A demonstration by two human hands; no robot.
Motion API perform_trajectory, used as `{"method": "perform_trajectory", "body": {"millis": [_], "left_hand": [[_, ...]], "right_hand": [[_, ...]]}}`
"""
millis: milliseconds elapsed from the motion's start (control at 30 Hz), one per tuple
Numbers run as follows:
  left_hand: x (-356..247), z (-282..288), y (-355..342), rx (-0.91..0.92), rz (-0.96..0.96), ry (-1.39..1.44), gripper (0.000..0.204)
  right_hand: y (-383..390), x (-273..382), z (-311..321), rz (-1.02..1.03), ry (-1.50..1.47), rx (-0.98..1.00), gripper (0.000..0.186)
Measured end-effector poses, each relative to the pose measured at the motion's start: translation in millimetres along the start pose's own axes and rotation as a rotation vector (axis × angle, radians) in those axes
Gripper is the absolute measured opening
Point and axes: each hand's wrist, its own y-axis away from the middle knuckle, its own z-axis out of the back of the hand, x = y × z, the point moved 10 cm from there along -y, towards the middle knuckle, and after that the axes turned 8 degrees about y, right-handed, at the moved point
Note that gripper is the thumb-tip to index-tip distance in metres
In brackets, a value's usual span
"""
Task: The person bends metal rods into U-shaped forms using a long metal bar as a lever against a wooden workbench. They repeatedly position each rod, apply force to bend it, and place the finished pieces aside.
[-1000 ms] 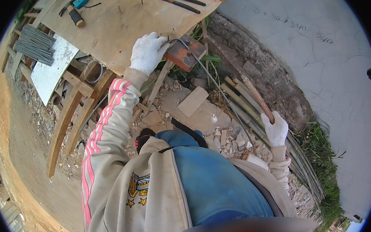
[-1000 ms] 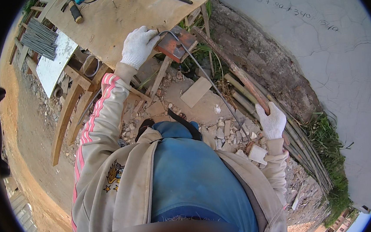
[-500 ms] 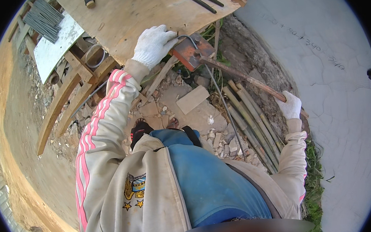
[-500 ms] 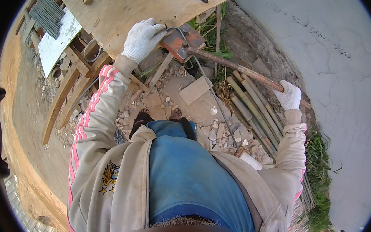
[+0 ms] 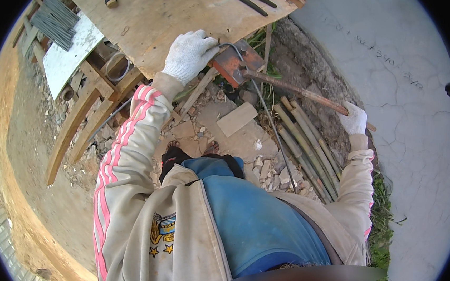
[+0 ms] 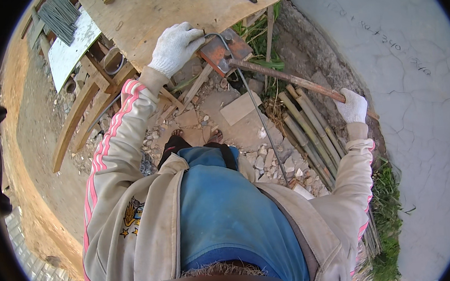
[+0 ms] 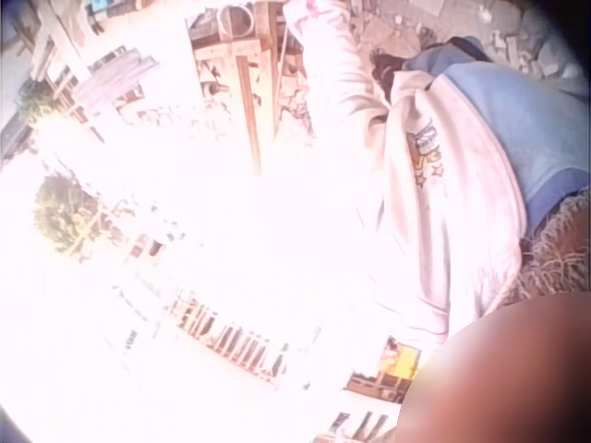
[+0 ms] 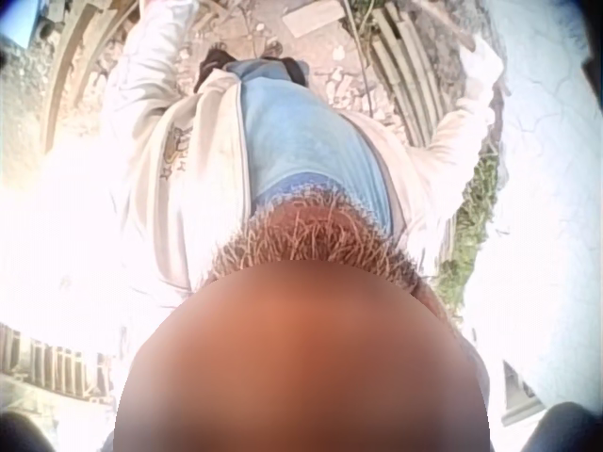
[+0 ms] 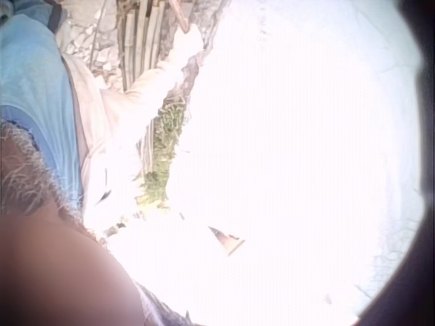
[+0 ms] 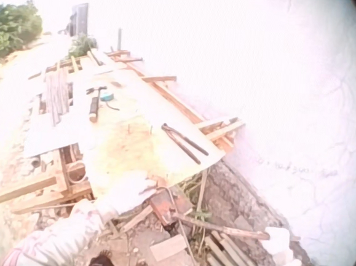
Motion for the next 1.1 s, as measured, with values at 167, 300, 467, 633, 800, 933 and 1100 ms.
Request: {"method": "perform_trajectory", "body": {"millis": [167, 300, 467, 633, 800, 933, 1100], "left_hand": [[0.9, 0.0, 0.1, 0.008, 0.012, 0.015, 0.023], [1.1, 1.8, 0.6, -0.004, 0.019, 0.032, 0.023], [3.7, 0.9, 1.9, -0.027, 0.005, 0.038, 0.023], [7.6, -2.8, 1.8, -0.039, -0.015, 0.041, 0.025], [7.8, -2.8, 2.2, -0.058, -0.025, 0.034, 0.025], [6.8, -4.3, 1.3, -0.054, -0.038, 0.014, 0.026], [10.5, -5.6, 1.1, -0.048, -0.016, 0.062, 0.029]], "right_hand": [[8.9, 2.3, 6.4, -0.056, 0.014, -0.027, 0.032], [14.8, 1.7, 11.3, -0.128, 0.017, -0.051, 0.030], [20.0, -0.8, 13.5, -0.160, 0.059, -0.001, 0.025], [30.3, -1.9, 12.1, -0.208, 0.066, 0.051, 0.024], [78.8, 18.6, -6.5, -0.330, 0.042, 0.147, 0.031], [135.4, 57.1, -13.7, -0.439, -0.036, 0.142, 0.032], [196.2, 96.4, 11.4, -0.611, 0.049, 0.137, 0.031]]}}
